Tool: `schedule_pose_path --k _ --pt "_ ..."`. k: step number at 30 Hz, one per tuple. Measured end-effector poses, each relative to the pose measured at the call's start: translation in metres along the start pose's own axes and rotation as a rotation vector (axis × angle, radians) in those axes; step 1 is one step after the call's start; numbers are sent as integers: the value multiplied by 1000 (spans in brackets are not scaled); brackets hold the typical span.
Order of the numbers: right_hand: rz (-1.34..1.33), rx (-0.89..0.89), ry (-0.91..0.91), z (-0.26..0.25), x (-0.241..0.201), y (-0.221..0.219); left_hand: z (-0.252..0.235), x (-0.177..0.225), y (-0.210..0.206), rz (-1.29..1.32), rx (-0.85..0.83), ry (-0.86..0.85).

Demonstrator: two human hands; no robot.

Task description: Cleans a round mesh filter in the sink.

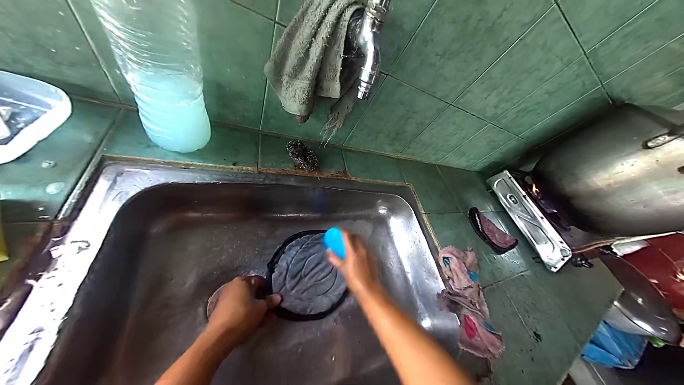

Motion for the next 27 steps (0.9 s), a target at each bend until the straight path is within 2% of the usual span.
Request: schedule_pose_path --k 1,3,6,7,11,13,16,18,19,21,23,24,25,27 --pt "23 -60 -73 -9 20 6 2 4 -9 -2 3 -4" --pt "-4 -158 -162 -4 30 19 12 4 -26 11 -33 26" --pt "-113 -318 -167 34 13 12 31 -8 -50 42 -297 166" --pt "-114 -338 -148 40 11 6 30 -5 -48 -3 -313 161" --pt "-143 -185 108 21 8 -11 0 37 -8 -139 -30 -38" --pt "-208 -139 180 11 -8 -6 -12 40 -5 -105 11 -69" --pt "-354 -104 99 17 -66 10 -24 18 -8 86 5 -81" --pt "-288 -171 95 27 -96 5 -20 6 1 189 45 -78" --pt "-209 -161 90 27 -89 -1 -17 0 10 224 51 -64" --pt "-91 -32 9 18 -32 -8 -14 -9 23 240 50 -36" --pt "-6 -75 -115 1 18 -1 -16 -7 28 226 75 -37" --pt "2 -124 -169 -1 25 5 -16 -8 27 227 85 -32" --pt "-33 -136 -183 -3 14 12 -17 -7 27 233 97 -36" --pt "-151 -157 -81 7 -51 18 -19 -8 28 248 111 -49"
Point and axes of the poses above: each hand's wrist, its own z-axis away from the middle knuckle, its own y-axis out of the back of the hand, x = y × z, the point moved 8 cm from there along -z, towards the middle knuckle, and after that the axes turned 15 degrees about z, right-handed, at the moved point
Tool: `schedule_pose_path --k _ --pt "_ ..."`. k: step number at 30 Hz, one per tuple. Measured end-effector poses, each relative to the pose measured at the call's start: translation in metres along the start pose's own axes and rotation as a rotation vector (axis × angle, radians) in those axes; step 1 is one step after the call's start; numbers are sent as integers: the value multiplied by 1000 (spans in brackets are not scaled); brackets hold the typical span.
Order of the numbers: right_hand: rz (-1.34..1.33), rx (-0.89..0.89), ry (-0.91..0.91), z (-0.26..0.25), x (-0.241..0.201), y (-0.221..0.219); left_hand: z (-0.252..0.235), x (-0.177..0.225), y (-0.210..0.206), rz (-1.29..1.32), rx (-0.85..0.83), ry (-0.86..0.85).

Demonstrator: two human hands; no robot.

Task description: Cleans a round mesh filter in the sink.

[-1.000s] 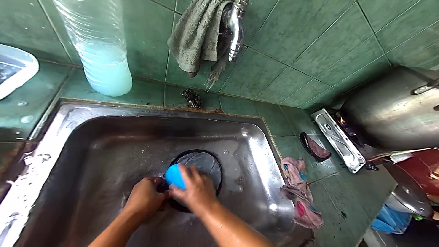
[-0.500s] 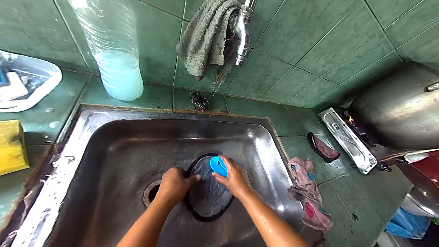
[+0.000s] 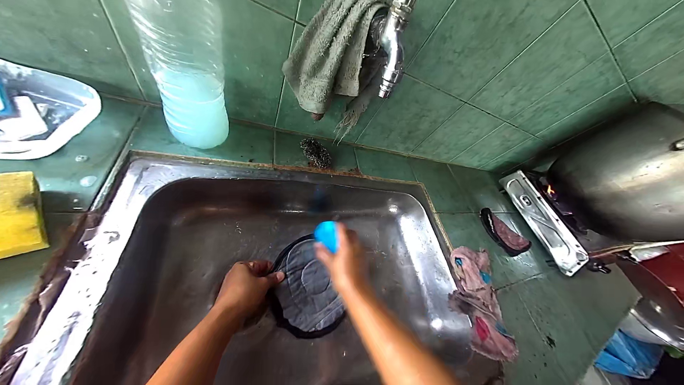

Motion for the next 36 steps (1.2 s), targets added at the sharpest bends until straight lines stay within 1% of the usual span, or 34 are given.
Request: schedule_pose_path --k 1,2,3,6,7,8,9,10,11,12,13,15,17,18,19,20,22,23,24,26,27,28,29,30,32,33,34,36 --pt "-11 -21 80 11 -33 -10 0 -1 2 8 10 -7" --pt "8 -19 144 19 -51 -22 1 -2 3 13 23 -11" --pt "31 10 160 19 -49 -28 1 -2 4 16 27 -10" --pt "106 74 22 -4 26 -16 1 -1 1 -5 13 -3" --pt "120 78 -29 -11 42 -7 0 1 -1 -18 9 -8" --pt "111 59 -59 -13 41 -2 -1 1 -2 -31 8 -12" --pt "66 44 -39 -10 22 0 -2 2 -2 -39 6 -15" --pt "28 18 26 -1 -9 -3 -2 2 -1 -41 8 -16" --pt "21 -8 108 9 -37 -13 0 1 1 -42 13 -17" --pt "46 -13 167 15 -53 -23 1 2 4 -49 18 -21" --pt "62 30 181 13 -49 -27 1 2 5 -62 8 -12" --pt "122 109 110 -5 -5 -19 -1 3 2 -65 -7 -4" --pt "183 99 -13 -22 37 -4 -1 3 -3 -37 -9 -1" --pt "177 62 -59 -27 42 2 -1 3 -3 -22 -3 2" --pt "143 40 -58 -25 31 5 -2 3 -1 -12 4 2" --pt "97 23 -4 -17 7 4 -3 3 1 -7 11 1" --pt "74 -7 175 9 -40 -14 -3 2 3 -15 12 -9" --pt "93 15 228 15 -45 -23 -2 2 2 -21 5 -14" --pt "102 91 228 11 -31 -25 -1 3 0 -26 -14 -7" --pt "154 182 117 -13 15 -14 1 6 -7 -9 -48 11" --pt "166 170 49 -22 30 -7 2 5 -12 4 -53 19" --pt "152 138 -2 -25 33 0 2 6 -16 1 -50 21" --pt "101 117 -9 -22 21 5 0 8 -17 -3 -42 13" --pt "43 93 34 -12 -2 5 -1 8 -15 -5 -31 5" --pt "26 16 185 14 -48 -13 0 6 -7 -29 -11 -10" --pt "65 8 220 17 -49 -23 1 6 -3 -38 -10 -7" --pt "96 44 208 10 -31 -27 2 6 -2 -41 -27 2" --pt "149 136 88 -19 21 -15 2 6 -4 -14 -44 20"
Point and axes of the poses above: each hand's wrist, its own z-axis away from the middle knuckle, its own y-axis out of the back of the hand, x = y × z, the point moved 8 cm from there along -z, towards the middle knuckle, and after that the axes turned 15 degrees about z, right-handed, at the moved point
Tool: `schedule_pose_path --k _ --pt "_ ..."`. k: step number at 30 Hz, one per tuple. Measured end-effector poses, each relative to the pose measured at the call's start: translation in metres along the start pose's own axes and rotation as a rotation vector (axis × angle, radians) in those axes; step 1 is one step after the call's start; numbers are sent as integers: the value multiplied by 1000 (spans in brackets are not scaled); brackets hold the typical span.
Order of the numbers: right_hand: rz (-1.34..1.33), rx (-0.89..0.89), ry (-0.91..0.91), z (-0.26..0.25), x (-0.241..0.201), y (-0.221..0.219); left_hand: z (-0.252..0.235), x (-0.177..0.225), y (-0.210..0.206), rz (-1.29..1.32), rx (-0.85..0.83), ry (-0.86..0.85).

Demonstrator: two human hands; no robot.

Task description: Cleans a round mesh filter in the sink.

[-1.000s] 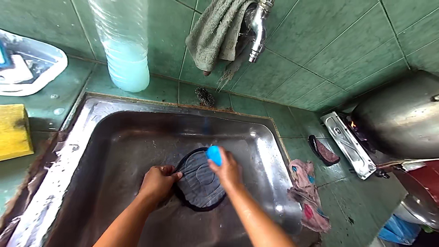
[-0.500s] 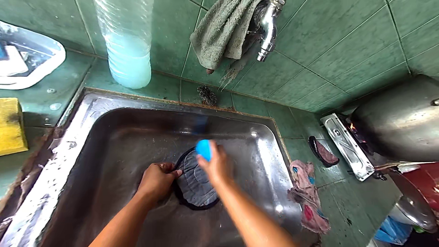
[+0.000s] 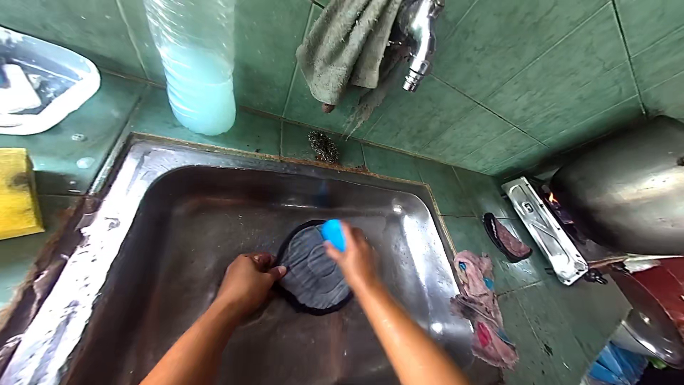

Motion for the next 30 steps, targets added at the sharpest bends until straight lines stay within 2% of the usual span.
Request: schedule_pose_path --k 2,3,6,7,8,10,12,14,16,17,19,22,24,26,27,28,30 --pt "22 -23 -131 -14 29 12 -1 -2 -8 17 -4 14" --pt "-18 -24 -143 -13 20 19 -2 0 -9 7 -1 14" --pt "-114 -65 72 17 -64 15 -1 1 -4 -26 15 7" --pt "-83 -72 128 22 -73 7 1 1 -1 -32 19 8" --pt "-67 -30 129 18 -61 0 2 0 2 -34 14 15" --pt "-32 55 26 -5 -8 -1 3 0 1 -29 6 28" --pt "-1 42 -112 -20 28 11 3 -3 -9 -20 -6 37" --pt "-82 -2 -104 -13 1 22 0 -1 -11 -3 3 32" --pt "-129 -57 64 15 -60 16 2 -1 -6 -24 21 33" --pt "-105 -65 130 24 -73 8 4 0 -3 -43 24 34" --pt "-59 -23 88 14 -41 -3 6 0 -3 -39 0 39" --pt "-15 28 -106 -20 21 10 5 0 -16 0 -16 28" --pt "-92 -4 -125 -16 2 23 3 3 -19 -5 11 18" --pt "-148 -65 22 15 -52 20 4 5 -9 -43 59 -2" --pt "-131 -64 90 26 -66 11 4 7 -2 -58 88 -16" --pt "-112 -29 107 28 -60 3 3 7 2 -53 91 -18" --pt "-59 30 3 3 -12 -1 6 4 -6 -14 43 9"
Point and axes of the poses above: each hand's wrist, its own z-axis away from the middle knuckle, its own y-axis out of the back of the hand, x = y × z, the point moved 8 cm from there along -z, towards the middle knuckle, and after that the axes turned 15 degrees about z, right-handed, at the moved point
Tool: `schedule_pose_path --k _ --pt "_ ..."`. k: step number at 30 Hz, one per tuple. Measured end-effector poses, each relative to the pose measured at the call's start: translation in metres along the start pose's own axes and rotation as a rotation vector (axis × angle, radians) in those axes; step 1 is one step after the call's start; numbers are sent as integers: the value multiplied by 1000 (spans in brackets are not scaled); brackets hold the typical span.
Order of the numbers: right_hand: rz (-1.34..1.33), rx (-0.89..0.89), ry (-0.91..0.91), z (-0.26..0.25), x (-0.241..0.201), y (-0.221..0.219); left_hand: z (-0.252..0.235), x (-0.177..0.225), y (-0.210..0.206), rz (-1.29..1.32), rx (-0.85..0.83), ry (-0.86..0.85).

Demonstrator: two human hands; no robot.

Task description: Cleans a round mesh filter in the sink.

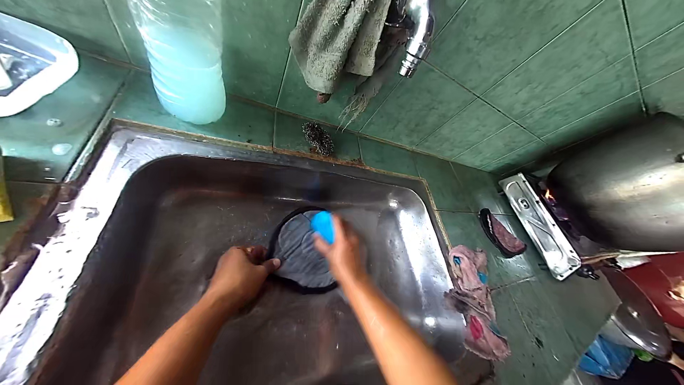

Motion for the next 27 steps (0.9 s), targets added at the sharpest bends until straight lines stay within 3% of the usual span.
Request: schedule_pose_path --k 3,6,8,11,16,18,20,23,27 --pt "36 -21 -185 -32 44 24 17 -3 -46 -98 -239 71" --pt "-63 -106 -219 -14 24 27 37 -20 -63 -139 -517 216" --pt "-93 -185 -192 3 8 8 27 -11 -42 -46 -398 148" --pt "-129 -149 -65 6 -15 0 4 9 -19 -13 -143 27" --pt "-287 -206 296 -4 -47 -2 0 12 -13 -35 -26 10" --pt "-333 -247 279 -4 -50 0 -1 7 -10 89 -21 32" --pt "-302 -262 137 4 -61 8 -3 3 -9 165 -27 60" --pt "-200 -224 60 22 -83 8 0 5 2 -35 28 5" --pt "51 -9 70 8 -11 1 4 2 5 -70 -35 -9"
Point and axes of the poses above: each hand's wrist, its own z-axis away from the middle knuckle, its own y-axis out of the back of the hand, x = y × z, the point moved 8 cm from there along -z, towards the middle knuckle, and after that the axes turned 15 degrees about z, right-handed, at the moved point
